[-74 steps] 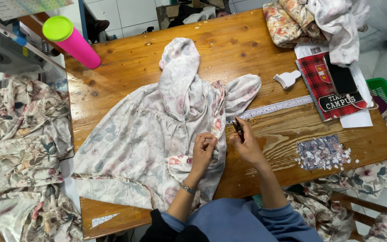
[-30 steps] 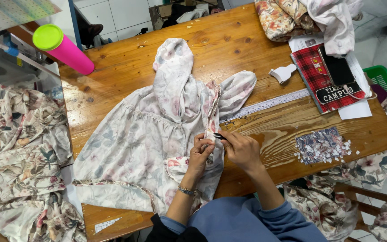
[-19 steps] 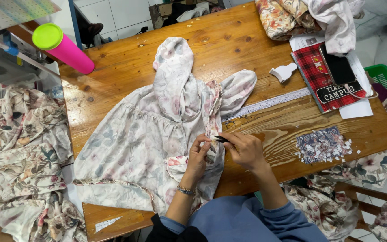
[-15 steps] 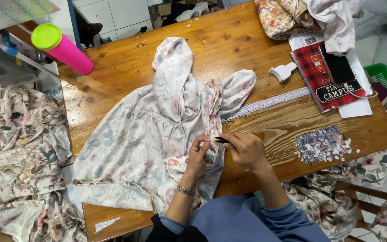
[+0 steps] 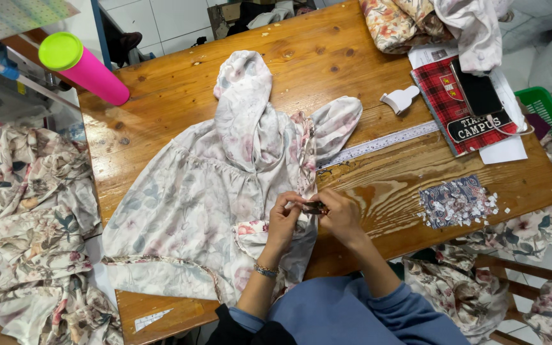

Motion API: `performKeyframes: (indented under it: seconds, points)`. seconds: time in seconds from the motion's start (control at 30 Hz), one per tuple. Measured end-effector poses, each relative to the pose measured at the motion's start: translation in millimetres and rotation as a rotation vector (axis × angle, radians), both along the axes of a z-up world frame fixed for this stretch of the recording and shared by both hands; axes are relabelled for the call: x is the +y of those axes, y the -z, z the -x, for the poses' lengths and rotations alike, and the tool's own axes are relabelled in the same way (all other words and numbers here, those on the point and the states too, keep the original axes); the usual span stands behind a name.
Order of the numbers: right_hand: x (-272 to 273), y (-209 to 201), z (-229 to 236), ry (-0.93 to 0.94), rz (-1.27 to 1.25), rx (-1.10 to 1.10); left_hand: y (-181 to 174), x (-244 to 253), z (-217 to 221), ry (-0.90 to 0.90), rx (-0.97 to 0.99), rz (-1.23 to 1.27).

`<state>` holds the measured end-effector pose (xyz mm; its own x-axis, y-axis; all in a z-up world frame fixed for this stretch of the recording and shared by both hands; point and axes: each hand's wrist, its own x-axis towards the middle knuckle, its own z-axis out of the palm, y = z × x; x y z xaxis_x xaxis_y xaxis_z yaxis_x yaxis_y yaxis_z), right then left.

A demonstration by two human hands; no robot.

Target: The person lays a floral-patterned garment on a wooden table and uses scissors to trim excess fabric along the hem and sleeve edges. The person repeatedly repositions the garment to access different sections while cutting.

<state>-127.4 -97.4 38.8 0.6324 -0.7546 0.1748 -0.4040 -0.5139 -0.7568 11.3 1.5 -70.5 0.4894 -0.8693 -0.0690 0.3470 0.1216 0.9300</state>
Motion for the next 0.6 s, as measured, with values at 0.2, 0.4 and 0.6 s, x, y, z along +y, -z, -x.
performKeyframes:
  seconds: [0.2, 0.4, 0.6]
  points:
    - [0.7, 32.9, -6.1, 0.141, -0.326, -0.075, -45.1, -1.9, 2.7, 0.004, -0.324, 0.008]
    - [2.5, 13.6, -1.4, -0.014, -0.046, -0.135, -71.1, -5.8, 9.4, -0.031, -0.486, -0.043]
    - [-10.3, -33.2, 13.8, -0.155, -0.001, -0.188, -68.0, -9.6, 9.1, -0.045, -0.402, -0.016]
